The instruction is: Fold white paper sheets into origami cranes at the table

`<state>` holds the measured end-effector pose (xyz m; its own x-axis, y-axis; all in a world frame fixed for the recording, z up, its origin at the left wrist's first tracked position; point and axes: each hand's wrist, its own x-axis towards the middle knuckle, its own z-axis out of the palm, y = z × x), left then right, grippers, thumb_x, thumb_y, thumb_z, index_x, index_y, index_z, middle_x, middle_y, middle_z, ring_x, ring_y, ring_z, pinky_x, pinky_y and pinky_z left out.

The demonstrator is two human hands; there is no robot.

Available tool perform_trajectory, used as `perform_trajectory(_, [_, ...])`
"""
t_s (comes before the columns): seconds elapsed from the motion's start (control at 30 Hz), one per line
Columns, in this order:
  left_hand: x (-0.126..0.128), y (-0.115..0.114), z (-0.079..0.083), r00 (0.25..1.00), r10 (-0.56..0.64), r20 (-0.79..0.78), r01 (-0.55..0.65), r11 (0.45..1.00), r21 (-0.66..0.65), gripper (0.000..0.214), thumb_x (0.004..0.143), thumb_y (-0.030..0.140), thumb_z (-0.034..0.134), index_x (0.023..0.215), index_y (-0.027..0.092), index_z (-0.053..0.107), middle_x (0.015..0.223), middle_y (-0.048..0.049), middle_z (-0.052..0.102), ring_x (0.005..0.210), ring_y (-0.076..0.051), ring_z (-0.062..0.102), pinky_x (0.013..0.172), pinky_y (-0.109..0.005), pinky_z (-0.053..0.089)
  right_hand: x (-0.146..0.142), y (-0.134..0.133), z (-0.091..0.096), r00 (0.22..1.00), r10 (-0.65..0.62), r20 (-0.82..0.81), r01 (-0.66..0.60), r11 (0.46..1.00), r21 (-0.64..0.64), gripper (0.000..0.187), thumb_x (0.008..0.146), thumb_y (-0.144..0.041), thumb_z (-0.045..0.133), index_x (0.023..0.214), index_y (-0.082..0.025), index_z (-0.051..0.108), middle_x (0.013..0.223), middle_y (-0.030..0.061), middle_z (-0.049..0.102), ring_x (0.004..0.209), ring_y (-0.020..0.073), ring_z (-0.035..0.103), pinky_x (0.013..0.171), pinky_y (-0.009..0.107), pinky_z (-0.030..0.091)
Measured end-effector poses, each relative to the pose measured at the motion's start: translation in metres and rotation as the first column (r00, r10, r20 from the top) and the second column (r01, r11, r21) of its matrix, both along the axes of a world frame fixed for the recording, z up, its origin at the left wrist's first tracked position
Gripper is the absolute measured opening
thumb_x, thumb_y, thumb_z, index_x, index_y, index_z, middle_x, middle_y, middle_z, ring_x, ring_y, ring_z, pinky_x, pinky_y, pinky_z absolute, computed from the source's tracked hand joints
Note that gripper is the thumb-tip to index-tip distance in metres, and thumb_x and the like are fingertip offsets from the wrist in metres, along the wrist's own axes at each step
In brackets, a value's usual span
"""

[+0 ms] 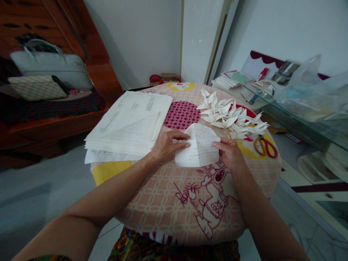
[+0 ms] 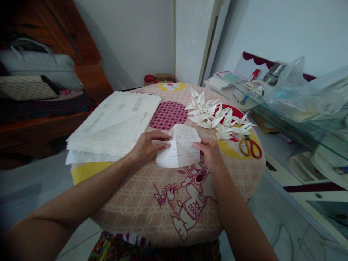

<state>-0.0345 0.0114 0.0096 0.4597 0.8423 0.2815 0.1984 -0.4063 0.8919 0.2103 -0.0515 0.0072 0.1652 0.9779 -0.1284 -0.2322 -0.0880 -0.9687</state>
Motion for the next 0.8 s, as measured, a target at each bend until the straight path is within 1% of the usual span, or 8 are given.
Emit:
perform_trajectory(0.1, [0.004, -0.001, -0.004, 0.999, 0.006, -0.051, -0.007, 1.000, -0.017, 0.025, 0.080, 0.040, 0.076, 0.096, 0.021, 0.078, 0.097, -0.0076, 0.074, 0.090, -0.021, 0.065, 0.087, -0.038, 0.051, 0.002, 0.000, 0.000, 1.000, 0.004, 0.010, -0.004, 0.998, -0.060, 0.020, 0.053, -0.024, 0.083, 0.073, -0.018, 0.079, 0.072, 0.0038, 0.078, 0.059, 0.0182, 0.066, 0.057, 0.031, 0.052])
perform_trajectory(0.3, [0.006, 0.004, -0.006, 0.990, -0.027, -0.137, 0.030, 0.999, 0.026, 0.030, 0.075, 0.039, 0.080, 0.100, 0.023, 0.075, 0.102, -0.0065, 0.072, 0.088, -0.020, 0.063, 0.081, -0.034, 0.050, 0.020, 0.001, 0.001, 0.966, -0.132, 0.221, 0.158, 0.982, -0.105, 0.013, 0.050, -0.021, 0.079, 0.062, -0.017, 0.075, 0.056, 0.0019, 0.071, 0.045, 0.0159, 0.059, 0.044, 0.027, 0.044])
perform_trajectory(0.47, [0.014, 0.008, -0.015, 0.980, -0.058, -0.188, 0.076, 0.993, 0.089, 0.029, 0.076, 0.037, 0.078, 0.101, 0.022, 0.074, 0.097, -0.0065, 0.071, 0.083, -0.019, 0.061, 0.077, -0.032, 0.049, 0.034, -0.005, 0.001, 0.963, -0.047, 0.264, 0.109, 0.967, -0.229, 0.010, 0.054, -0.020, 0.079, 0.054, -0.018, 0.069, 0.046, 0.0015, 0.063, 0.036, 0.0144, 0.053, 0.036, 0.026, 0.041])
perform_trajectory(0.57, [0.019, 0.009, -0.018, 0.982, -0.055, -0.180, 0.072, 0.993, 0.091, 0.023, 0.079, 0.034, 0.075, 0.098, 0.021, 0.075, 0.094, -0.0060, 0.071, 0.083, -0.018, 0.062, 0.078, -0.032, 0.049, 0.042, -0.006, 0.000, 0.951, -0.001, 0.309, 0.078, 0.968, -0.238, 0.016, 0.057, -0.023, 0.081, 0.054, -0.019, 0.067, 0.046, 0.0016, 0.063, 0.036, 0.0147, 0.054, 0.035, 0.026, 0.042])
perform_trajectory(0.63, [0.020, 0.009, -0.018, 0.985, -0.049, -0.168, 0.063, 0.995, 0.080, 0.020, 0.080, 0.032, 0.073, 0.096, 0.020, 0.076, 0.092, -0.0060, 0.071, 0.082, -0.018, 0.063, 0.078, -0.032, 0.050, 0.047, -0.005, 0.000, 0.920, -0.055, 0.387, 0.135, 0.974, -0.182, 0.016, 0.058, -0.027, 0.083, 0.063, -0.019, 0.071, 0.051, 0.0023, 0.066, 0.042, 0.0168, 0.058, 0.039, 0.027, 0.047])
perform_trajectory(0.7, [0.022, 0.008, -0.017, 0.987, -0.046, -0.152, 0.058, 0.996, 0.072, 0.020, 0.081, 0.032, 0.072, 0.096, 0.020, 0.076, 0.092, -0.0062, 0.071, 0.083, -0.019, 0.063, 0.077, -0.032, 0.050, 0.051, -0.004, 0.001, 0.862, -0.166, 0.479, 0.214, 0.976, -0.046, 0.027, 0.059, -0.030, 0.085, 0.082, -0.018, 0.077, 0.065, 0.0042, 0.073, 0.052, 0.0189, 0.065, 0.047, 0.030, 0.052])
perform_trajectory(0.73, [0.022, 0.008, -0.017, 0.989, -0.044, -0.144, 0.055, 0.996, 0.071, 0.019, 0.081, 0.032, 0.072, 0.095, 0.020, 0.076, 0.092, -0.0062, 0.071, 0.083, -0.019, 0.063, 0.077, -0.033, 0.050, 0.051, -0.003, 0.002, 0.829, -0.208, 0.519, 0.222, 0.974, 0.036, 0.037, 0.059, -0.031, 0.086, 0.093, -0.019, 0.078, 0.078, 0.0056, 0.077, 0.058, 0.0194, 0.067, 0.051, 0.031, 0.054])
perform_trajectory(0.8, [0.023, 0.007, -0.017, 0.990, -0.040, -0.133, 0.051, 0.996, 0.079, 0.018, 0.081, 0.031, 0.071, 0.094, 0.020, 0.076, 0.090, -0.0058, 0.071, 0.082, -0.018, 0.063, 0.077, -0.032, 0.050, 0.050, -0.002, 0.004, 0.775, -0.232, 0.588, 0.153, 0.971, 0.182, 0.047, 0.060, -0.032, 0.086, 0.105, -0.024, 0.079, 0.108, 0.0078, 0.077, 0.069, 0.0199, 0.070, 0.060, 0.033, 0.056])
